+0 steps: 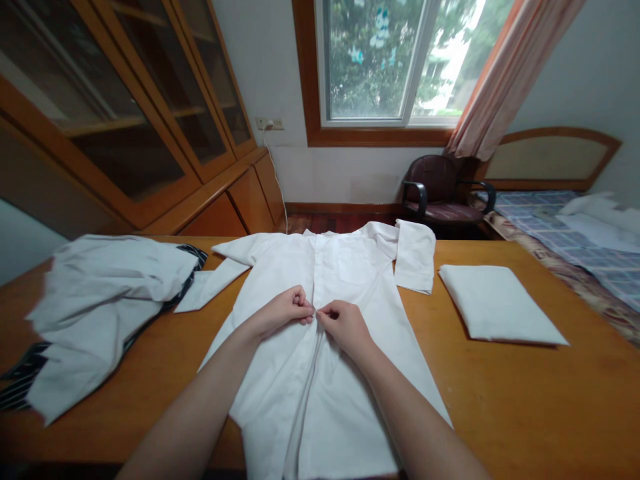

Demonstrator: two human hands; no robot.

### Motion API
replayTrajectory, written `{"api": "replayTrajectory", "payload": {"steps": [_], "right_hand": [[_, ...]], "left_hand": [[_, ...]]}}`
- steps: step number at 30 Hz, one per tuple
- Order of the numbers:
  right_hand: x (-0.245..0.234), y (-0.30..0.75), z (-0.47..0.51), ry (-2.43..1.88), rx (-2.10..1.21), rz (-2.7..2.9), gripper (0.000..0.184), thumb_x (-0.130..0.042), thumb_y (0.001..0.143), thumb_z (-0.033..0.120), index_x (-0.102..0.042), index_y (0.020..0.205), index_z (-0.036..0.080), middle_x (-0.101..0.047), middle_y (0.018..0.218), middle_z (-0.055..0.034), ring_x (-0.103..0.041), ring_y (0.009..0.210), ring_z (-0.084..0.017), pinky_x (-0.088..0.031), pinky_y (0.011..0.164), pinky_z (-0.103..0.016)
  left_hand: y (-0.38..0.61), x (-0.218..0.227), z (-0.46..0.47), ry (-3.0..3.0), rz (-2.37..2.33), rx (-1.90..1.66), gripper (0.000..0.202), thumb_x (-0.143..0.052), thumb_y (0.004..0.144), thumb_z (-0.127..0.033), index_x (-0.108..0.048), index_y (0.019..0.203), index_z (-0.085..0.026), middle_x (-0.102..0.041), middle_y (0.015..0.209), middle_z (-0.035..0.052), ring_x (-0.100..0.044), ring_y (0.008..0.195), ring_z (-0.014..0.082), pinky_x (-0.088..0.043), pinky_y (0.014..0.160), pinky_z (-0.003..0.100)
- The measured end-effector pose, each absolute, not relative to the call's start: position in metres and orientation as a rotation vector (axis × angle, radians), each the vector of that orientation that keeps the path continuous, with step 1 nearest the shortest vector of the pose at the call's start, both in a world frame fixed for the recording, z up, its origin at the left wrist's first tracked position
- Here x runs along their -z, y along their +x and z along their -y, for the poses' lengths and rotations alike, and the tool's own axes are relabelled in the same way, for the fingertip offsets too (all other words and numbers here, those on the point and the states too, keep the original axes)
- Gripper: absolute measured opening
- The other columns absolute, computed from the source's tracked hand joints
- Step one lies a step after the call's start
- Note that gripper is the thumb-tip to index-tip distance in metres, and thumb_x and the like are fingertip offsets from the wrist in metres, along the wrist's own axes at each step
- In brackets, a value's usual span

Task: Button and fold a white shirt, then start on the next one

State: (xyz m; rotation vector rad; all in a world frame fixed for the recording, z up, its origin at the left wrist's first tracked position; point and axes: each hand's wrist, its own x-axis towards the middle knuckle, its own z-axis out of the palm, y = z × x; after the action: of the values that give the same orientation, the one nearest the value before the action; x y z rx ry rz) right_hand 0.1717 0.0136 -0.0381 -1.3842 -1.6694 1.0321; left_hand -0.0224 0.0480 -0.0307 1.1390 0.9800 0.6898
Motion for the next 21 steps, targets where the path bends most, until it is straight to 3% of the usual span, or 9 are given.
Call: {"api": "replayTrajectory", "payload": {"steps": [7, 14, 21], "right_hand": [[0.0322, 0.1739, -0.0132, -1.372, -1.028, 1.730, 0.033, -0.055, 0.089, 0.034, -0.074, 0.067, 0.018, -0.071, 0.065, -0.0016, -0.062, 0.063, -0.016, -0.043, 0.061, -0.025], [0.0380, 0.1745, -0.0147, -1.348, -1.103, 1.665, 0.021, -0.063, 0.082, 0.031, -0.080, 0.087, 0.019, -0.076, 0.076, -0.0029, -0.066, 0.068, -0.018, -0.048, 0.064, -0.026], [0.0408, 0.1738, -0.0173, -1.348, -1.024, 1.712, 0.018, -0.063, 0.081, 0.028, -0.079, 0.087, 0.021, -0.076, 0.081, -0.0035, -0.066, 0.072, -0.019, -0.050, 0.069, -0.028]], "left_hand": [[-0.0233, 0.0290, -0.0484, 1.122, -0.981, -0.708, 0.038, -0.080, 0.072, -0.022, -0.042, 0.078, -0.019, -0.062, 0.068, -0.0045, -0.067, 0.067, 0.0121, -0.048, 0.065, 0.023], [-0.0240, 0.0307, -0.0498, 1.130, -0.969, -0.697, 0.038, -0.081, 0.072, -0.025, -0.044, 0.078, -0.019, -0.065, 0.069, -0.0016, -0.067, 0.066, 0.0125, -0.048, 0.064, 0.023], [-0.0221, 0.0236, -0.0477, 1.127, -0.987, -0.680, 0.031, -0.079, 0.071, -0.022, -0.049, 0.078, -0.018, -0.064, 0.065, -0.0014, -0.066, 0.065, 0.0121, -0.047, 0.065, 0.023]]}}
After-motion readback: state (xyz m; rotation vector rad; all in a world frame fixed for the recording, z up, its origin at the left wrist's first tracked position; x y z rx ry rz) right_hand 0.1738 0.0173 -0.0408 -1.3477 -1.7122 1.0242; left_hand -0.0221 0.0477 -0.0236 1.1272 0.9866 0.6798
